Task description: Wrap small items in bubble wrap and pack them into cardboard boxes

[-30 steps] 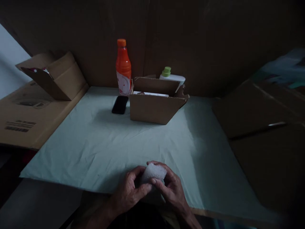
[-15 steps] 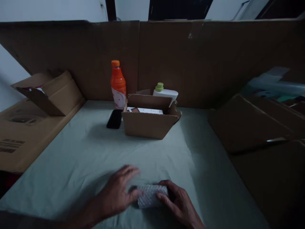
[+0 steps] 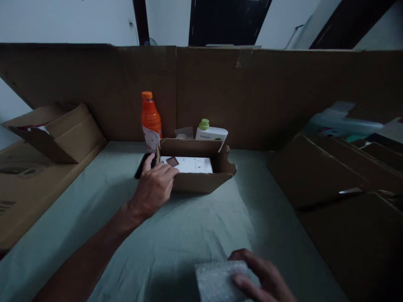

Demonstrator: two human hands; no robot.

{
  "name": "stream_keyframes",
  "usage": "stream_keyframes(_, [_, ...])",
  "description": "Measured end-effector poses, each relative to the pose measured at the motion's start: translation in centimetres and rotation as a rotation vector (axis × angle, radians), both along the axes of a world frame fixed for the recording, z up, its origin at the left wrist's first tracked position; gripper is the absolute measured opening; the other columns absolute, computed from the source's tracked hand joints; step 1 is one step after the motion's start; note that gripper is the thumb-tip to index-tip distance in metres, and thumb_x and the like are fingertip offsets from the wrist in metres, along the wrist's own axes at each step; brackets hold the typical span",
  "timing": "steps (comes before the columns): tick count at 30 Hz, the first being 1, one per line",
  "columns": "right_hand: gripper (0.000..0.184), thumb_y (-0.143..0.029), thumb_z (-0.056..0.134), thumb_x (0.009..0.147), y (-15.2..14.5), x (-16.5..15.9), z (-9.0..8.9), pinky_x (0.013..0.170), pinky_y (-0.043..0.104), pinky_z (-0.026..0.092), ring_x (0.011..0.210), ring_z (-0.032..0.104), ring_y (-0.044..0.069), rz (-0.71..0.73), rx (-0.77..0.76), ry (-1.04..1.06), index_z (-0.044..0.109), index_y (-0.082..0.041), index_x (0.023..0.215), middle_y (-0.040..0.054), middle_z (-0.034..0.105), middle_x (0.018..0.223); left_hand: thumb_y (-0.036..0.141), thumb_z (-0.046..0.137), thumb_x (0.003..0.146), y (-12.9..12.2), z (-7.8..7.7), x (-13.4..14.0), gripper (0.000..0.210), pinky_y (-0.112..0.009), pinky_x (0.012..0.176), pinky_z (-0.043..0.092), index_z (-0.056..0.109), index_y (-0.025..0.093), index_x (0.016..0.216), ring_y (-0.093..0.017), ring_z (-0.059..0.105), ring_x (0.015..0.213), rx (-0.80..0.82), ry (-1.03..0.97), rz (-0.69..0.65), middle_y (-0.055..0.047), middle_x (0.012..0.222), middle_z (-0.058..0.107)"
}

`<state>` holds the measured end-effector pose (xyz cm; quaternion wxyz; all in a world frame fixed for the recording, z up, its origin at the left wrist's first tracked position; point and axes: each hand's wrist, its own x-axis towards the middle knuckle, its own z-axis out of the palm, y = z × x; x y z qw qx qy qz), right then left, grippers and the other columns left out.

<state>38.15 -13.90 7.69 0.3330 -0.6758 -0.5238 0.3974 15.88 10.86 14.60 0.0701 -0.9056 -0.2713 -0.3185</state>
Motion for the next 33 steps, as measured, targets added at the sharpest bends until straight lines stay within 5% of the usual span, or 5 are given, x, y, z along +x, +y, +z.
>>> stream_keyframes(6, [0.043,-0.064,0.08,0.062,0.6,1.6,10.6,0.041,0.03,0.039,0.049,0.052,0.02,-0.516,0.218,0.179,0.068,-0.025,0.077,0.0045,0.06,0.06,0.003,0.049,0.09,-6.8,0.9,-4.1,0.023,-0.06,0.114,0.034,0.065,0.016,0.101,-0.018,0.063,0.078,-0.074,-0.039,-0.056,-0.002,0.079,0.068])
stream_keyframes(10, [0.035,-0.061,0.074,0.07,5.3,0.3,14.5,0.041,0.03,0.036,0.049,0.05,0.019,-0.399,0.324,0.005,0.068,-0.029,0.083,0.0029,0.059,0.061,0.0,0.046,0.088,-10.0,0.3,-6.0,0.029,-0.061,0.117,0.029,0.065,0.017,0.103,-0.017,0.062,0.078,-0.129,-0.083,-0.095,-0.001,0.08,0.067])
stream_keyframes(19, [0.02,-0.036,0.057,0.089,12.3,-2.0,16.6,0.056,0.03,0.037,0.071,0.068,0.027,0.013,-0.002,-1.362,0.07,-0.02,0.091,0.0107,0.074,0.079,-0.002,0.047,0.087,-10.6,-0.2,-7.2,0.034,-0.063,0.114,0.033,0.063,0.019,0.108,-0.018,0.065,0.083,-0.142,-0.108,-0.122,-0.001,0.088,0.071])
stream_keyframes(24, [0.019,-0.025,0.057,0.088,13.4,-4.8,15.3,0.058,0.029,0.043,0.074,0.073,0.029,0.269,-0.209,-1.379,0.074,-0.016,0.089,0.0144,0.074,0.077,-0.003,0.046,0.086,-10.2,-0.1,-7.2,0.034,-0.065,0.111,0.037,0.063,0.018,0.106,-0.02,0.066,0.082,-0.141,-0.106,-0.113,-0.001,0.085,0.07])
stream_keyframes(33, [0.023,-0.011,0.055,0.083,13.0,-2.7,14.5,0.065,0.027,0.044,0.076,0.069,0.02,0.533,-0.068,-1.138,0.076,-0.02,0.079,0.0082,0.076,0.089,-0.004,0.046,0.086,-9.7,-0.4,-7.1,0.035,-0.064,0.112,0.037,0.061,0.018,0.107,-0.02,0.064,0.082,-0.151,-0.109,-0.118,-0.001,0.084,0.068])
